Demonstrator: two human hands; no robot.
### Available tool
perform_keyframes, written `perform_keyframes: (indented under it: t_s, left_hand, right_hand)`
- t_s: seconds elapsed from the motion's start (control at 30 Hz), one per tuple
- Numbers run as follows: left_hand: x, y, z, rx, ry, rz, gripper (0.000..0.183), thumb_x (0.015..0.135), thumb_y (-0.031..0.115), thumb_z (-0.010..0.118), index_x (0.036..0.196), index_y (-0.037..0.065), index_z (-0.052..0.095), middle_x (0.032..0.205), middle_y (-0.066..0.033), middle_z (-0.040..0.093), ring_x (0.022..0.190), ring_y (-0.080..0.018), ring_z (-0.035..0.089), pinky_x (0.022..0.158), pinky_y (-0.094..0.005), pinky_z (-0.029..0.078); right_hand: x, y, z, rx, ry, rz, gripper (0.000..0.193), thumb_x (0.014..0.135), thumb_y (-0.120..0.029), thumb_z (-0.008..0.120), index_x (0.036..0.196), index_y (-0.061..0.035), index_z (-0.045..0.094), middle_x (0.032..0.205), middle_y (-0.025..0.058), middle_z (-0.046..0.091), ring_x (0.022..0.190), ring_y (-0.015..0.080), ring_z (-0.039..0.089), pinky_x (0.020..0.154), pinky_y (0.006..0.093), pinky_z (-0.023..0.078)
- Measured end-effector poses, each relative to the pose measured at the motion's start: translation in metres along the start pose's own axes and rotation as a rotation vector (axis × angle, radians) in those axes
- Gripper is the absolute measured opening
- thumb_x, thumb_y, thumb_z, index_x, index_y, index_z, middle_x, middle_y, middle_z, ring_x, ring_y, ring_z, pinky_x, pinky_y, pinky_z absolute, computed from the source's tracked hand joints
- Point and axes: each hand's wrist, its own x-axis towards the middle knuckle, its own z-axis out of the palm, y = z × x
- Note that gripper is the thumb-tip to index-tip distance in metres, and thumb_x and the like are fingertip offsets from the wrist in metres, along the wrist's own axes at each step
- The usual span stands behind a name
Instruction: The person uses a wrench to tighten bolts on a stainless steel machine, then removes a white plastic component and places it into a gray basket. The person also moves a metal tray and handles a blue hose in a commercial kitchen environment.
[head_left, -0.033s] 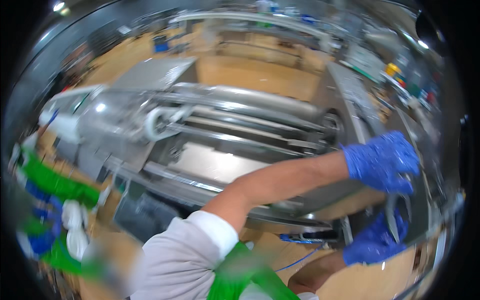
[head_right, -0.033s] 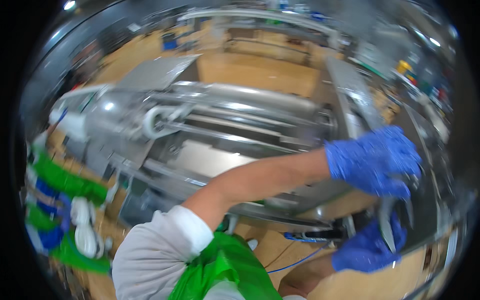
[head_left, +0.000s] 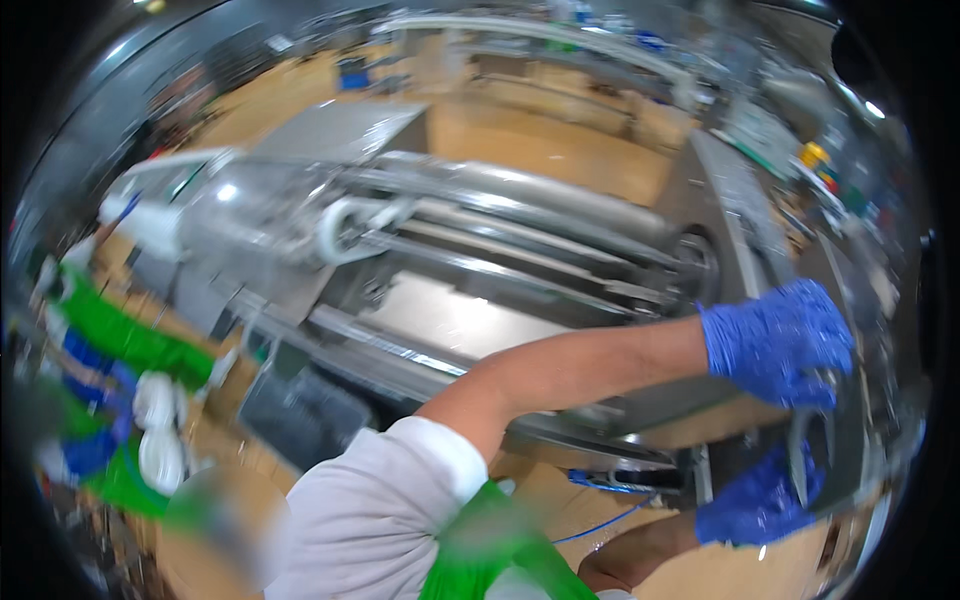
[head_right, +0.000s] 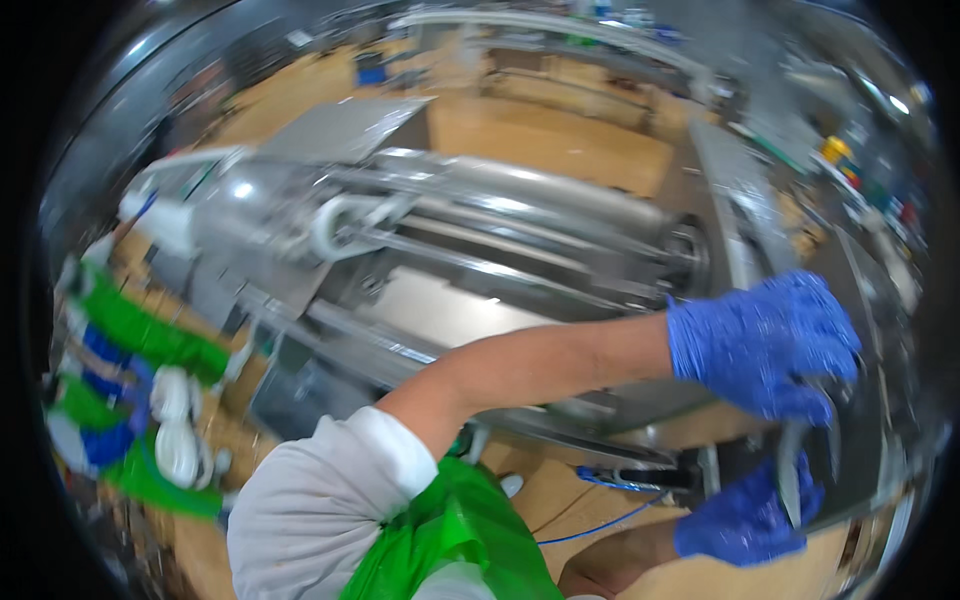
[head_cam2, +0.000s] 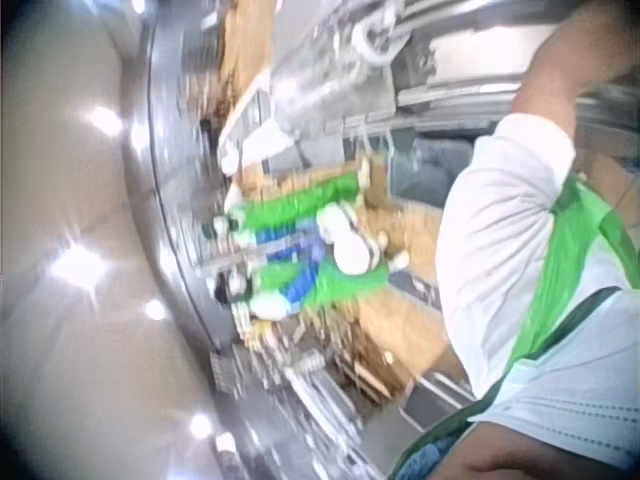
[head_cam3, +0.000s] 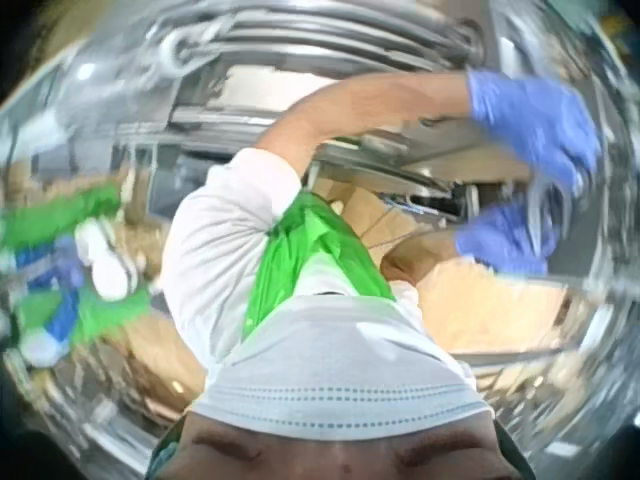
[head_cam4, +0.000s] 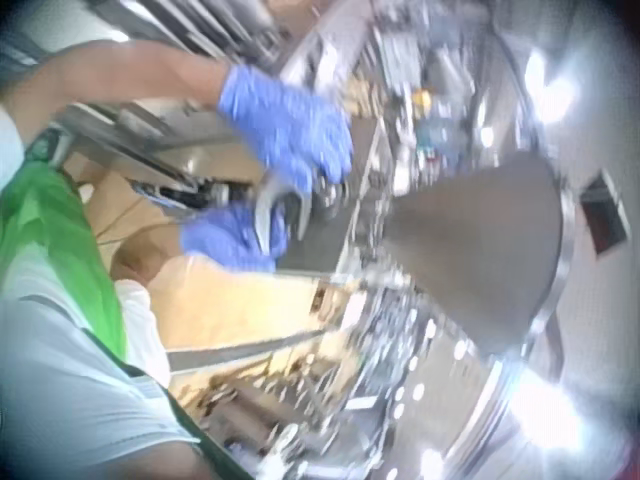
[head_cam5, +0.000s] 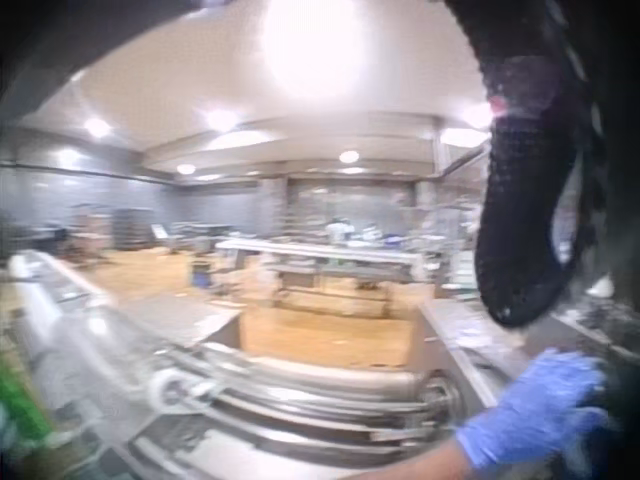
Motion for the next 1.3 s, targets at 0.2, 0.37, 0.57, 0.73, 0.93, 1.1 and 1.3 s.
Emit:
perform_keyframes:
  t_s: [0.2, 0.37, 0.57, 0.73, 0.93, 1.1, 1.3]
  left_hand:
    - [-0.124, 0.059, -0.106, 0.366, 0.02, -0.344, 0.007, 0.077, 0.012, 0.067, 0.081, 0.013, 0.062, 0.076, -0.0047, 0.059, 0.072, -0.0242, 0.058, 0.069, -0.0357, 0.043]
    - [-0.262, 0.182, -0.248, 0.805, 0.098, -1.042, 0.005, 0.083, 0.008, 0.062, 0.086, 0.006, 0.066, 0.082, -0.0079, 0.063, 0.08, -0.025, 0.059, 0.073, -0.0358, 0.048]
    - [-0.395, 0.341, -0.391, 1.157, 0.552, -1.392, 0.01, 0.082, 0.006, 0.056, 0.086, 0.003, 0.064, 0.083, -0.0134, 0.063, 0.079, -0.0273, 0.061, 0.074, -0.0363, 0.048]
    - [-0.493, 0.407, -0.511, 1.421, 0.679, -1.529, 0.017, 0.081, 0.008, 0.052, 0.091, 0.002, 0.064, 0.09, -0.0189, 0.066, 0.086, -0.0334, 0.064, 0.08, -0.0397, 0.049]
    - [-0.595, 0.416, -0.628, 1.25, 0.973, -1.716, 0.033, 0.085, 0.014, 0.047, 0.11, -0.004, 0.06, 0.104, -0.0188, 0.065, 0.098, -0.0296, 0.061, 0.089, -0.0354, 0.046]
    - [-0.611, 0.392, -0.657, 0.964, 1.019, -1.684, 0.036, 0.085, 0.015, 0.048, 0.116, -0.002, 0.058, 0.106, -0.022, 0.064, 0.103, -0.0334, 0.06, 0.087, -0.0374, 0.045]
    - [-0.595, 0.376, -0.617, 1.257, 0.823, -1.721, 0.029, 0.085, 0.015, 0.047, 0.109, 0.0, 0.057, 0.105, -0.0218, 0.063, 0.103, -0.0341, 0.06, 0.088, -0.0408, 0.044]
  right_hand:
    - [0.003, 0.043, -0.038, 0.157, 0.087, 0.164, 0.055, 0.096, -0.045, 0.043, 0.118, 0.0046, 0.054, 0.117, 0.0212, 0.057, 0.104, 0.0322, 0.057, 0.096, 0.046, 0.043]
    - [-0.06, 0.062, -0.066, -0.061, 0.01, 0.468, 0.047, 0.096, -0.039, 0.046, 0.121, 0.0006, 0.053, 0.103, 0.0145, 0.058, 0.097, 0.0242, 0.056, 0.092, 0.0418, 0.044]
    - [-0.24, 0.116, -0.104, -0.718, -0.395, 0.63, 0.033, 0.09, -0.023, 0.057, 0.117, -0.0035, 0.053, 0.098, 0.0103, 0.053, 0.078, 0.0171, 0.05, 0.066, 0.0298, 0.044]
    - [-0.379, 0.133, -0.122, -1.111, -1.006, 0.562, 0.062, 0.081, -0.013, 0.064, 0.133, 0.0066, 0.037, 0.129, 0.0231, 0.045, 0.114, 0.0319, 0.048, 0.1, 0.0409, 0.038]
    - [-0.399, 0.147, -0.125, -0.993, -0.835, 0.725, 0.072, 0.079, -0.01, 0.066, 0.138, 0.0075, 0.03, 0.133, 0.0275, 0.042, 0.12, 0.036, 0.045, 0.105, 0.0419, 0.033]
    - [-0.392, 0.147, -0.126, -1.234, -0.931, 0.661, 0.067, 0.08, -0.018, 0.066, 0.133, 0.0062, 0.034, 0.124, 0.0234, 0.049, 0.112, 0.031, 0.049, 0.097, 0.0402, 0.04]
    - [-0.42, 0.126, -0.093, -1.657, -0.767, 0.474, 0.073, 0.08, -0.031, 0.061, 0.136, 0.005, 0.031, 0.126, 0.0352, 0.044, 0.112, 0.0493, 0.046, 0.095, 0.0519, 0.041]
